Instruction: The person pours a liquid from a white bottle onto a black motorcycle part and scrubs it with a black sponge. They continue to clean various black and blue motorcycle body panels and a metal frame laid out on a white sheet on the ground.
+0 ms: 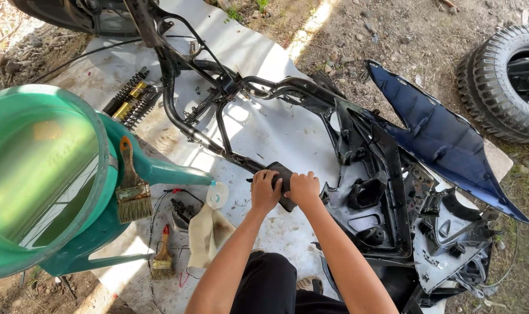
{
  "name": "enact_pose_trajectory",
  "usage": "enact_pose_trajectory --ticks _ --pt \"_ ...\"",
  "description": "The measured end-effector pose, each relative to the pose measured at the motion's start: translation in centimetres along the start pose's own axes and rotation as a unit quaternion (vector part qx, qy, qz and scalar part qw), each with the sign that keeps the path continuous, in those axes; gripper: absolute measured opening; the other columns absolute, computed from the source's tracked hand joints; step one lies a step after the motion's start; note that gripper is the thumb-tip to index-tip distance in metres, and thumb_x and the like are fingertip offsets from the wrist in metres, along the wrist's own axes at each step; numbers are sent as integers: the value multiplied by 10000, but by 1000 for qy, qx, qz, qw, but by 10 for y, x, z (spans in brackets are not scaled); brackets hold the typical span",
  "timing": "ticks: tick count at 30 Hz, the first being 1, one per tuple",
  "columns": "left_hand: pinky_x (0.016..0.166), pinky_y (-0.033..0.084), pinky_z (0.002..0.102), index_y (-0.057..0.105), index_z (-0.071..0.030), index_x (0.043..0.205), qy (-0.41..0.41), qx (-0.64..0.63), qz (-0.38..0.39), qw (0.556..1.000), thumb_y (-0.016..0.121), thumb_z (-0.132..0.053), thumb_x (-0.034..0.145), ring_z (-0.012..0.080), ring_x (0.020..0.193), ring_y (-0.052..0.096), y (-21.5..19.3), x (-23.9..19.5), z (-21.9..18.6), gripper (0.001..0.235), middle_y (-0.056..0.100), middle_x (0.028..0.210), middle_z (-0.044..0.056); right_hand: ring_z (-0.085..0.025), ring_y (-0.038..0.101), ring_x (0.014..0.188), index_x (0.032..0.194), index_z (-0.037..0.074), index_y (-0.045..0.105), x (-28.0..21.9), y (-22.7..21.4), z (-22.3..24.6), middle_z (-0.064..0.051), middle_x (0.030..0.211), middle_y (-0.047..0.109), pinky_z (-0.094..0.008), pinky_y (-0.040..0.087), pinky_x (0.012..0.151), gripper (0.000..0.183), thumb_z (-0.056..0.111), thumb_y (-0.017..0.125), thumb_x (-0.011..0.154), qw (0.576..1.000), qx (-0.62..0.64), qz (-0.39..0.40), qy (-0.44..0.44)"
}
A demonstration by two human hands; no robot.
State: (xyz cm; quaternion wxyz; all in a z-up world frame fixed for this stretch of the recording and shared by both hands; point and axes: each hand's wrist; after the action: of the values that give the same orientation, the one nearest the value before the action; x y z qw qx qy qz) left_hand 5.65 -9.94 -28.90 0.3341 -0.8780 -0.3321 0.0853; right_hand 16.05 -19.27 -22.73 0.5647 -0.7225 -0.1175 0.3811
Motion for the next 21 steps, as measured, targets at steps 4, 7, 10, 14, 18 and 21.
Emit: enact_pose_trajectory --ticks 4,7,10,14,18,21 --pt "1002 414 510 675 -131 1177 -40 -39 -6 998 676 -251 948 347 1235 501 -12 -2 3 258 598 1249 98 -326 631 1111 1050 93 694 -2 -12 22 -77 1037 739 -439 529 894 543 445 911 698 999 15 -37 -20" --pt "993 434 491 692 -134 1149 -56 -68 -66 994 693 -197 910 345 1201 533 -22 -5 25 247 637 1195 85 -349 612 1129 1040 87 698 5 -4 48 -76 1076 733 -455 530 888 495 353 899 675 990 43 -109 -81" --pt "970 461 474 689 -134 1118 -83 -51 -92 991 698 -171 894 343 1171 553 -36 -10 61 227 640 1160 90 -346 602 1166 999 97 707 18 15 84 -76 1095 731 -460 528 911 333 266 839 743 983 77 -117 -121" --pt "982 455 480 681 -113 1128 -95 -11 -133 986 707 -140 877 359 1149 546 -70 -22 105 254 629 1153 123 -334 625 1143 1069 93 692 22 25 139 -85 1123 720 -469 534 909 343 266 809 797 980 111 -53 -155" --pt "967 454 503 661 -66 1147 -121 43 -150 980 747 -128 804 403 1099 566 -75 -39 157 360 628 1122 176 -371 630 1133 1255 107 642 30 57 179 -112 1159 700 -479 546 898 520 195 824 776 972 175 20 -157" --pt "912 506 491 646 -45 1177 -188 -20 -118 975 772 -155 787 415 1046 623 -78 -48 176 424 656 1116 207 -380 664 1100 1436 147 547 39 82 192 -133 1189 705 -496 554 887 625 68 721 841 958 233 42 -163"
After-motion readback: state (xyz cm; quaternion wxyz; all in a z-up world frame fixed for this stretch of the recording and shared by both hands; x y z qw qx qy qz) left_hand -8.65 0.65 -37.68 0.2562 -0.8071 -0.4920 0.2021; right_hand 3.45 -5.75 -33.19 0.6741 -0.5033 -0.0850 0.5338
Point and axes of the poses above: each hand's wrist, its own x-axis towards the middle knuckle, its own y-axis out of the palm, z = x × y
